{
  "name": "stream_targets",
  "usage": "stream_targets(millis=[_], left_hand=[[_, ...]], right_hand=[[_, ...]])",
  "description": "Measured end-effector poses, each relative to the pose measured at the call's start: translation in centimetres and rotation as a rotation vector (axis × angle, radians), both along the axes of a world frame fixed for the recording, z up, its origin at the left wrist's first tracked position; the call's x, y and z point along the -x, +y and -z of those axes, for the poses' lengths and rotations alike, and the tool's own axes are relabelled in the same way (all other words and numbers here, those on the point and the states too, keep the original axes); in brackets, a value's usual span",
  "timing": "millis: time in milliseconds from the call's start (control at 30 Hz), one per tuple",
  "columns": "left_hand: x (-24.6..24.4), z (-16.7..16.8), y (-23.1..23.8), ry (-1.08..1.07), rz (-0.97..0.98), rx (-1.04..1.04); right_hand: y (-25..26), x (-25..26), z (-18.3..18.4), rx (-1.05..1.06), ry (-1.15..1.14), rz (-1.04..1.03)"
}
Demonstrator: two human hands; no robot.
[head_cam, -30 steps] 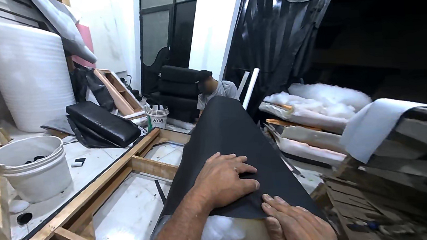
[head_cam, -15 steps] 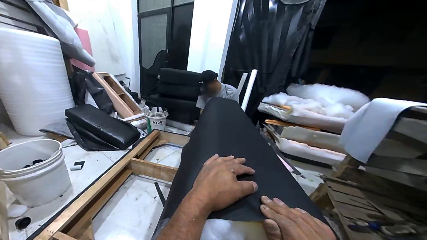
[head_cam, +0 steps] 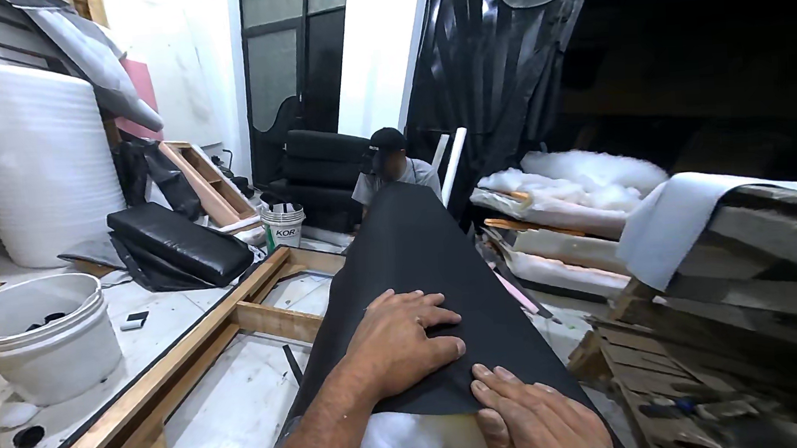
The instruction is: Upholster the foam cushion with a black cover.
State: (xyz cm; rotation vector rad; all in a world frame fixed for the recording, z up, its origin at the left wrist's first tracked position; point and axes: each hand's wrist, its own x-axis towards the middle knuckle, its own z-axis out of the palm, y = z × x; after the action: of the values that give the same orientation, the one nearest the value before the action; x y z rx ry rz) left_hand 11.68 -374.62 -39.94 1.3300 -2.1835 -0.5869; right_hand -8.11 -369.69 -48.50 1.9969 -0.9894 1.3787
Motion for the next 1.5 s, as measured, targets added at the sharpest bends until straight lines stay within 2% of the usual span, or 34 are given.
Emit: stream_targets(millis=[500, 600, 700, 767, 800, 867, 933, 1033, 1133, 1233, 1367, 1500], left_hand=[[0.0, 1.3, -0.3, 0.007, -0.006, 0.067], [-0.1, 1.8, -0.4, 0.012, -0.015, 0.108], [-0.2, 2.4, -0.4, 0.004, -0.016, 0.151], [-0.3, 2.4, -0.5, 0.005, -0.021, 0.176], [-0.3, 2.4, -0.6, 0.008, -0.025, 0.185], [-0.3, 2.6, -0.5, 0.014, -0.027, 0.191], [-0.3, 2.7, -0.6, 0.016, -0.029, 0.195], [-0.4, 2.7, -1.1, 0.020, -0.030, 0.207], [-0.4, 2.7, -1.2, 0.029, -0.026, 0.212], [-0.5, 2.8, -1.2, 0.032, -0.030, 0.208], [-0.4, 2.2, -1.2, 0.033, -0.023, 0.199], [-0.3, 1.5, -1.0, 0.022, -0.001, 0.159]], right_hand=[[0.6, -0.4, 0.0, -0.005, -0.052, -0.020], [1.9, -0.1, -0.6, -0.064, -0.109, -0.130], [6.8, 0.7, -1.3, -0.304, -0.451, -0.306], [9.5, 0.2, -2.4, -0.690, -0.817, -0.473], [9.9, 0.0, -3.2, -0.971, -0.973, -0.537], [8.6, -0.3, -4.1, -1.449, -1.137, -0.689], [6.9, -1.3, -4.8, -1.631, -1.308, -0.835], [5.9, -2.6, -6.6, -1.698, -1.447, -0.912], [5.5, -3.5, -7.6, -1.733, -1.490, -0.788], [5.4, -3.9, -7.9, -1.737, -1.448, -0.627], [5.7, -4.1, -9.7, -1.748, -1.349, -0.613], [5.7, -4.8, -10.3, -1.727, -1.372, -0.561]])
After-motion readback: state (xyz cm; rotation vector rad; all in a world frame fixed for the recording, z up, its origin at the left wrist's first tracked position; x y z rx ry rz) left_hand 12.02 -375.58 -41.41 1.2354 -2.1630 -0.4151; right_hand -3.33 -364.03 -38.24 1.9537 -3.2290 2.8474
